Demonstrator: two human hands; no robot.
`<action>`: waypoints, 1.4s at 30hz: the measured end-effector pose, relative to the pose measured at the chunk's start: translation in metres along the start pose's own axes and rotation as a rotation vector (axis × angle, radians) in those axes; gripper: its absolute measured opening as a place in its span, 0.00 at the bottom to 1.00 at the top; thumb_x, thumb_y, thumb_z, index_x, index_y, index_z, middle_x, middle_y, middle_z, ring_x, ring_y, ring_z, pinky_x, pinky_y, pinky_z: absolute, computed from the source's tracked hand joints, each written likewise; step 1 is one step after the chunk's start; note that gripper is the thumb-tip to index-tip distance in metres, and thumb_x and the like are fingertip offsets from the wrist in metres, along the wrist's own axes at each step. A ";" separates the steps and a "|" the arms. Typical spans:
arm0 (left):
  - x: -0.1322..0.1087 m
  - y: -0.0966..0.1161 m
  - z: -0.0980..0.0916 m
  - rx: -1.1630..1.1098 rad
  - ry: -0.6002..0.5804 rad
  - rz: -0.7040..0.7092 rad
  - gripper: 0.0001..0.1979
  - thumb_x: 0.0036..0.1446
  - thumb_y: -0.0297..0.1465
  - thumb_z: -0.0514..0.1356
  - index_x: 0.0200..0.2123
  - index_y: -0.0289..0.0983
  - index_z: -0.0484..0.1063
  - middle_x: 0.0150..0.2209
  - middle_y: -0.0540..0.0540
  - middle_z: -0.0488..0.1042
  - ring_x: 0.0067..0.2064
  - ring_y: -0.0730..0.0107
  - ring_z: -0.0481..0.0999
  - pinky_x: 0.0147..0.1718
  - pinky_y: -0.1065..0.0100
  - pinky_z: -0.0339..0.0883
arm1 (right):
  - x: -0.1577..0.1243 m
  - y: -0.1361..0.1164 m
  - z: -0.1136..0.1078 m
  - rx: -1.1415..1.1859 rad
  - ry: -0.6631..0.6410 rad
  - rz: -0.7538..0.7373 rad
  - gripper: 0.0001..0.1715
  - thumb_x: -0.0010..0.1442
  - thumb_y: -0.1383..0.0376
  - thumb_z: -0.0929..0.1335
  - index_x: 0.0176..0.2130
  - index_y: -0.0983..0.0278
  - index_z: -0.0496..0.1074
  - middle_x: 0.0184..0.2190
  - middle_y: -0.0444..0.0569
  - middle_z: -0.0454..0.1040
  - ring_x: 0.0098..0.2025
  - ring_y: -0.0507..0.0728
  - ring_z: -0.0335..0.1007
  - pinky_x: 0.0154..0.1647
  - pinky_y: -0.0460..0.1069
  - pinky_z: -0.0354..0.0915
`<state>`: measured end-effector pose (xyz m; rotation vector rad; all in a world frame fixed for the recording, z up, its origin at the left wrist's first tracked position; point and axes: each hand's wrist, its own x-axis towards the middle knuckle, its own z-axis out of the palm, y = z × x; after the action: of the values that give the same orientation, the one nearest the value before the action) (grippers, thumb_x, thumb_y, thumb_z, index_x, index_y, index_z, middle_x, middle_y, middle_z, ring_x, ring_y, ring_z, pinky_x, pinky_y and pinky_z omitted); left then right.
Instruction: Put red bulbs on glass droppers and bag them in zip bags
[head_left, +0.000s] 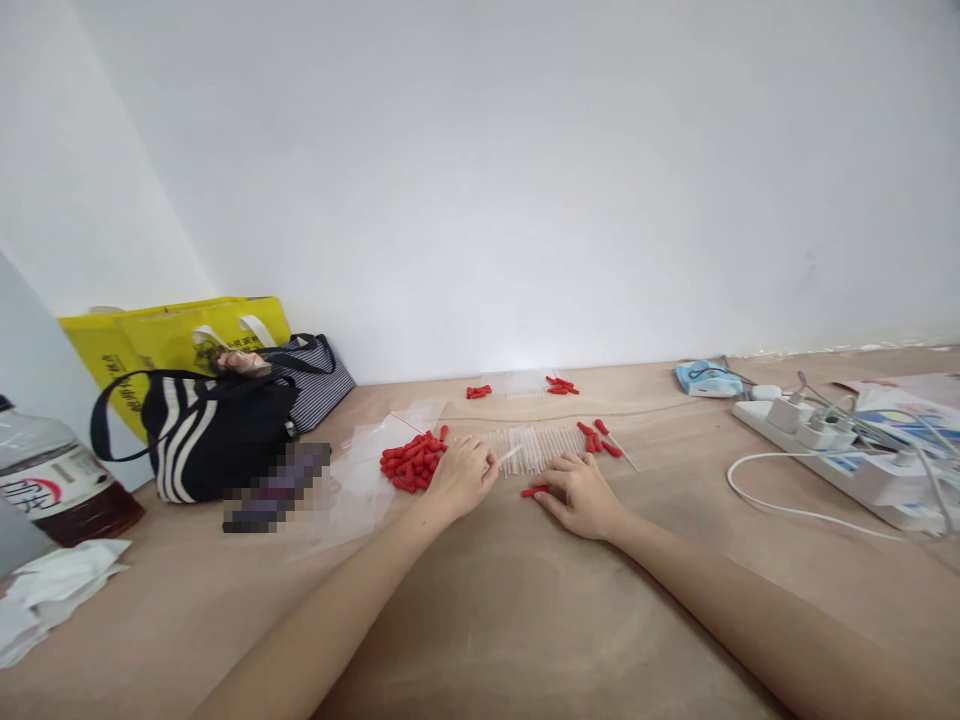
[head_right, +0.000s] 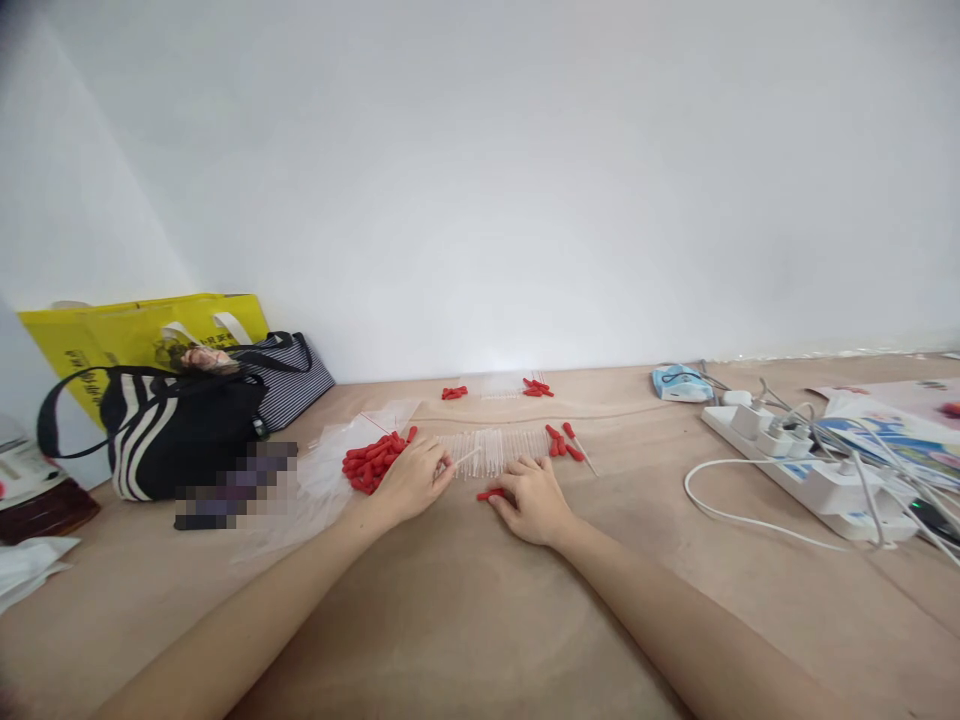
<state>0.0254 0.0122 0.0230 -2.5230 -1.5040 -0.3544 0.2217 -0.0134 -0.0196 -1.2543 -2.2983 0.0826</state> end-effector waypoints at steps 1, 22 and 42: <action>-0.009 -0.005 -0.001 -0.029 -0.009 0.066 0.06 0.54 0.29 0.52 0.28 0.36 0.68 0.32 0.47 0.71 0.38 0.66 0.68 0.38 0.68 0.59 | 0.000 0.001 0.000 0.000 0.000 0.009 0.11 0.56 0.61 0.62 0.35 0.57 0.72 0.30 0.46 0.70 0.37 0.55 0.60 0.39 0.52 0.46; -0.027 -0.002 0.024 -0.258 0.017 0.096 0.05 0.56 0.30 0.53 0.29 0.36 0.64 0.32 0.48 0.70 0.37 0.64 0.66 0.35 0.63 0.54 | 0.002 0.002 0.002 -0.051 0.028 -0.043 0.12 0.59 0.60 0.60 0.36 0.55 0.72 0.32 0.47 0.70 0.38 0.55 0.60 0.39 0.53 0.46; -0.032 -0.003 0.024 -0.347 0.157 0.210 0.11 0.59 0.34 0.50 0.34 0.40 0.72 0.32 0.49 0.76 0.36 0.68 0.69 0.42 0.63 0.50 | 0.003 -0.008 0.001 0.053 0.022 -0.106 0.10 0.58 0.63 0.61 0.40 0.59 0.68 0.33 0.46 0.73 0.38 0.54 0.62 0.41 0.52 0.46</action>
<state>0.0110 -0.0067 -0.0089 -2.7997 -1.1923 -0.8196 0.2138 -0.0157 -0.0170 -1.1001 -2.3241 0.0913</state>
